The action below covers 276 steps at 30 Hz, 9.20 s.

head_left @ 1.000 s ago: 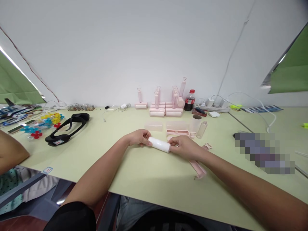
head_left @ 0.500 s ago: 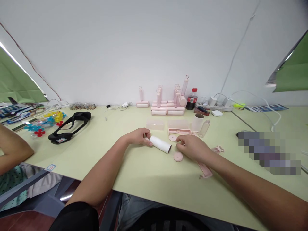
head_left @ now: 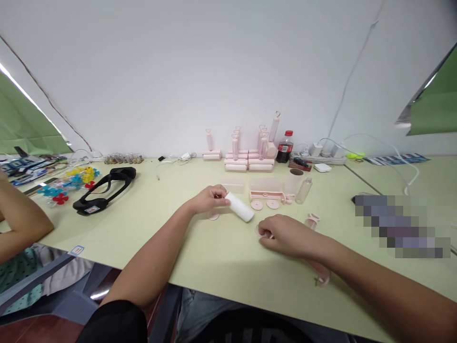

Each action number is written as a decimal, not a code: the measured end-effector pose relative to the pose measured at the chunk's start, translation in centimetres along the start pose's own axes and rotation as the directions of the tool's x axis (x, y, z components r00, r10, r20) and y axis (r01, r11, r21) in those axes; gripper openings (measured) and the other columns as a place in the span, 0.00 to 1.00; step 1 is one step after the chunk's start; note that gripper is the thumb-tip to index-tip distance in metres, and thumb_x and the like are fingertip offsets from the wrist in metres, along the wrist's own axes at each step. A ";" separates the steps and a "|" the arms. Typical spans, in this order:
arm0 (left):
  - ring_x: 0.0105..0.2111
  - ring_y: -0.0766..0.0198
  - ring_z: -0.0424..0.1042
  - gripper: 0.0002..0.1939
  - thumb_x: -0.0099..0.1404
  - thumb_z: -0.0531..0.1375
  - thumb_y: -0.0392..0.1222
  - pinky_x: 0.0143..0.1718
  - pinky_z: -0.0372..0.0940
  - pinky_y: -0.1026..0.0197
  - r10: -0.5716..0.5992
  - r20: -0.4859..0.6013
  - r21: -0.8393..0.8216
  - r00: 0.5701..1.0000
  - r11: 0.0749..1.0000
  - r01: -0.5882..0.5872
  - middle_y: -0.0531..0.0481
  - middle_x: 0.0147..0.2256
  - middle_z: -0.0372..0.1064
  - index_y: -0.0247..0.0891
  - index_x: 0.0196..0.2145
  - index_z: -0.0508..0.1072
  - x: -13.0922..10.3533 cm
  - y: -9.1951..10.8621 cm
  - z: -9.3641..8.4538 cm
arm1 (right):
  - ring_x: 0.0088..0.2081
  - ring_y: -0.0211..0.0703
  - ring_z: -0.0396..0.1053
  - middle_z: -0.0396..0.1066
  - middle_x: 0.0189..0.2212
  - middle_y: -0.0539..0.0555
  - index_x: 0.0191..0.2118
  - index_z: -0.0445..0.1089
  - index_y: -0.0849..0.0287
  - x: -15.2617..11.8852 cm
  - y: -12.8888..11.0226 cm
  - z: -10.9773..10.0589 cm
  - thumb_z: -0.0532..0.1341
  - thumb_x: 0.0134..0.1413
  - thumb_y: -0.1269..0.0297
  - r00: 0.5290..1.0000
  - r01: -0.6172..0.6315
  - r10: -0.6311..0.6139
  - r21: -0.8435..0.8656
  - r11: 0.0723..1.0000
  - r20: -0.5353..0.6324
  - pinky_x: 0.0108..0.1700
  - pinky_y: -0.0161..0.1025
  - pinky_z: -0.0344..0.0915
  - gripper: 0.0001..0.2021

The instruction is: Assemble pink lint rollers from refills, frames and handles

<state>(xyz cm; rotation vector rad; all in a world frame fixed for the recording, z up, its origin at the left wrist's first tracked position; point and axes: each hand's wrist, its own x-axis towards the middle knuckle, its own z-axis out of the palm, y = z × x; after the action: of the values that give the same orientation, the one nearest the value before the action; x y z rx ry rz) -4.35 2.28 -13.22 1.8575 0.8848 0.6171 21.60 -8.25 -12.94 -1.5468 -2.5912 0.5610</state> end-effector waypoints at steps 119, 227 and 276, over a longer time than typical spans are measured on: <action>0.28 0.65 0.73 0.24 0.53 0.71 0.48 0.27 0.65 0.66 -0.052 0.346 -0.645 0.937 0.712 0.277 0.47 0.32 0.72 0.34 0.44 0.74 -1.0 2.3 7.3 | 0.27 0.41 0.61 0.66 0.26 0.51 0.29 0.59 0.56 1.1 2.1 0.9 0.51 0.64 0.52 0.955 0.246 -0.188 0.261 0.933 -0.230 0.31 0.38 0.57 0.16; 0.43 0.60 0.70 0.17 0.66 0.51 0.38 0.47 0.64 0.57 0.314 -0.316 0.592 0.895 0.803 -0.072 0.50 0.41 0.77 0.39 0.44 0.77 2.1 -0.4 0.6 | 0.69 0.71 0.33 0.40 0.71 0.61 0.62 0.63 0.59 9.3 -6.7 3.1 0.52 0.62 0.50 0.998 0.048 -0.048 -0.009 0.999 -0.041 0.63 0.67 0.36 0.27; 0.23 0.70 0.58 0.12 0.48 0.67 0.47 0.23 0.51 0.66 -0.223 -0.491 0.093 0.842 0.948 0.305 0.54 0.24 0.63 0.37 0.26 0.72 -2.0 0.8 -5.0 | 0.15 0.34 0.56 0.57 0.16 0.41 0.36 0.65 0.56 5.2 -2.0 -2.5 0.61 0.49 0.61 0.819 0.155 0.399 0.828 0.538 -0.412 0.18 0.34 0.54 0.09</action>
<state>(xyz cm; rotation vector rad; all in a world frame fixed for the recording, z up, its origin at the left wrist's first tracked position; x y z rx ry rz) -8.96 3.21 -10.47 1.7061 1.5342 0.8636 18.00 -3.89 -10.55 -1.2441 -1.3617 0.9847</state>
